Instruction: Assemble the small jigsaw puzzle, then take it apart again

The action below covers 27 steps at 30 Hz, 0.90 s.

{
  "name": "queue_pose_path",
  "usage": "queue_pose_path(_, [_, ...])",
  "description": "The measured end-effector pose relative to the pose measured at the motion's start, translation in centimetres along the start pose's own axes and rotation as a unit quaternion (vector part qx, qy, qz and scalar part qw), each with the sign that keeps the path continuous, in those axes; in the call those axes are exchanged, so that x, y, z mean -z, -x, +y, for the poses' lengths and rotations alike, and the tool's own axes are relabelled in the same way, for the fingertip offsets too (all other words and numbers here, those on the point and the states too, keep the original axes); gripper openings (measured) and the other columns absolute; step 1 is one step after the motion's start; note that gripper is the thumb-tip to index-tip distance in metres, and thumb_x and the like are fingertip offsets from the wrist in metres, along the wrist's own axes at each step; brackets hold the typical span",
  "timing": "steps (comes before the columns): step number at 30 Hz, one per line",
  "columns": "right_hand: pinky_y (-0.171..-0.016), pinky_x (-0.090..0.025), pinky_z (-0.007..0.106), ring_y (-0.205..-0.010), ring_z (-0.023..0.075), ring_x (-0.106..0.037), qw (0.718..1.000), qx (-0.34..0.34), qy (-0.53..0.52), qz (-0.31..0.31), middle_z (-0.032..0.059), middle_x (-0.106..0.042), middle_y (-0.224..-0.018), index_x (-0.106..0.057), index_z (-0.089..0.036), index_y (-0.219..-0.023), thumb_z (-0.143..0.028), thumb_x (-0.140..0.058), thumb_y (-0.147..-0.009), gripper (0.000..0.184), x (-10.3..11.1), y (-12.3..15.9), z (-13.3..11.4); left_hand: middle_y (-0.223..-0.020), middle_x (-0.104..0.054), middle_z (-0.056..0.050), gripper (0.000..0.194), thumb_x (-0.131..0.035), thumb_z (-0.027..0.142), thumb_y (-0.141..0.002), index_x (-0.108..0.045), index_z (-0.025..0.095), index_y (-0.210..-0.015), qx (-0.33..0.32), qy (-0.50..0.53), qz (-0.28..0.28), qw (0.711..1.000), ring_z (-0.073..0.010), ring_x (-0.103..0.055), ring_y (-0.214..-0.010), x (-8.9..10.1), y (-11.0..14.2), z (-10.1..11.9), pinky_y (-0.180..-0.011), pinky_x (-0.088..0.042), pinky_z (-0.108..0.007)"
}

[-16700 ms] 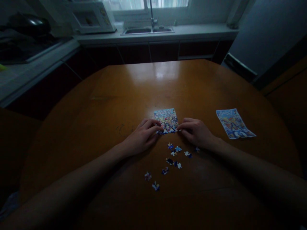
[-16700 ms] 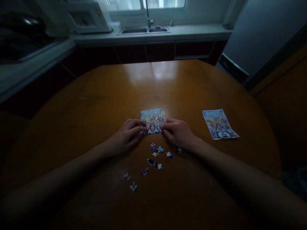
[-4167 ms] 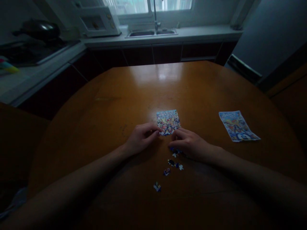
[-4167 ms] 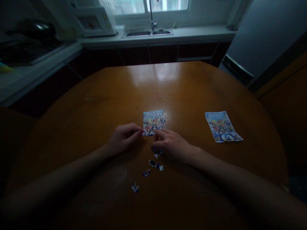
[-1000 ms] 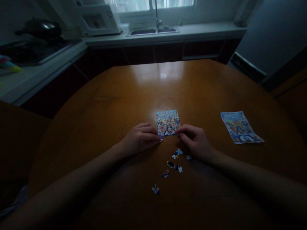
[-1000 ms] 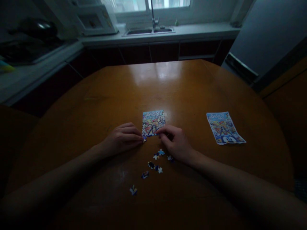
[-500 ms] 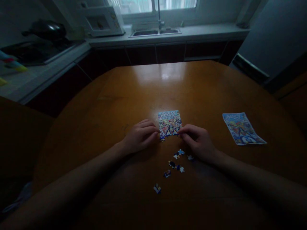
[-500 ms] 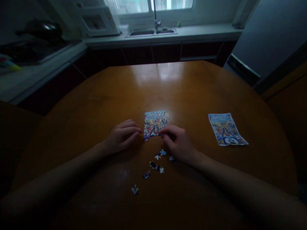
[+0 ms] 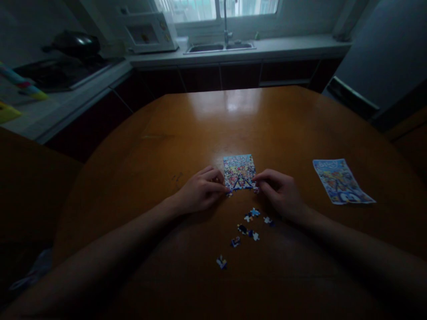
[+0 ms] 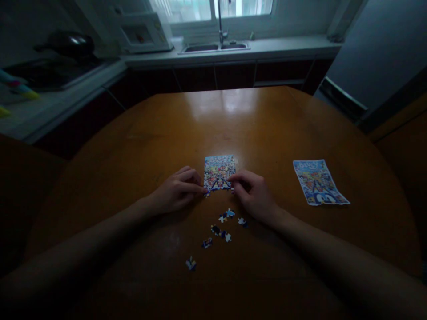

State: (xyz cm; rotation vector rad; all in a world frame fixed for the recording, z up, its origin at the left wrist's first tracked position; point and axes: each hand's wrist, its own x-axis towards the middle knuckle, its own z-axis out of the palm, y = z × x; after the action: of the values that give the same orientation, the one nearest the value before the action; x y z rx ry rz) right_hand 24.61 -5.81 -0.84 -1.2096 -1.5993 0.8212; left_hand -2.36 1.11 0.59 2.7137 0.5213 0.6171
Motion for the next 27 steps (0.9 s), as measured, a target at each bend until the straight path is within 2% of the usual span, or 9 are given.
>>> queue_pose_path(8, [-0.069, -0.051, 0.032, -0.077, 0.0177, -0.066, 1.0, -0.017, -0.012, 0.02, 0.0042, -0.071, -0.084, -0.072, -0.02, -0.093, -0.024, -0.059, -0.091, 0.014, 0.2, -0.1, 0.5, -0.094, -0.063, -0.008, 0.031, -0.053, 0.008, -0.087, -0.076, 0.021, -0.102, -0.014, 0.009, 0.053, 0.998, -0.0194, -0.057, -0.088, 0.0, 0.0, 0.1, -0.078, -0.05, -0.033])
queue_pose_path(19, [-0.067, -0.051, 0.031, -0.072, 0.0176, -0.065, 0.994, -0.021, 0.024, 0.101, 0.0032, -0.071, -0.077, -0.073, -0.02, -0.084, -0.022, -0.058, -0.084, 0.016, 0.5, -1.0, 0.5, -0.094, -0.065, -0.007, 0.029, -0.055, 0.011, -0.092, -0.078, 0.026, -0.103, -0.018, -0.006, 0.022, 1.0, -0.019, -0.058, -0.089, -0.3, -0.1, -0.3, -0.079, -0.051, -0.033])
queue_pose_path(27, [-0.068, -0.051, 0.032, -0.073, 0.0184, -0.065, 0.993, -0.037, 0.009, 0.112, 0.0038, -0.071, -0.077, -0.073, -0.019, -0.083, -0.022, -0.058, -0.082, 0.016, 0.4, -1.2, 0.9, -0.098, -0.066, -0.008, 0.031, -0.056, 0.01, -0.092, -0.077, 0.025, -0.108, -0.03, -0.012, 0.024, 0.999, -0.0196, -0.059, -0.092, -0.5, 0.0, -0.5, -0.082, -0.052, -0.035])
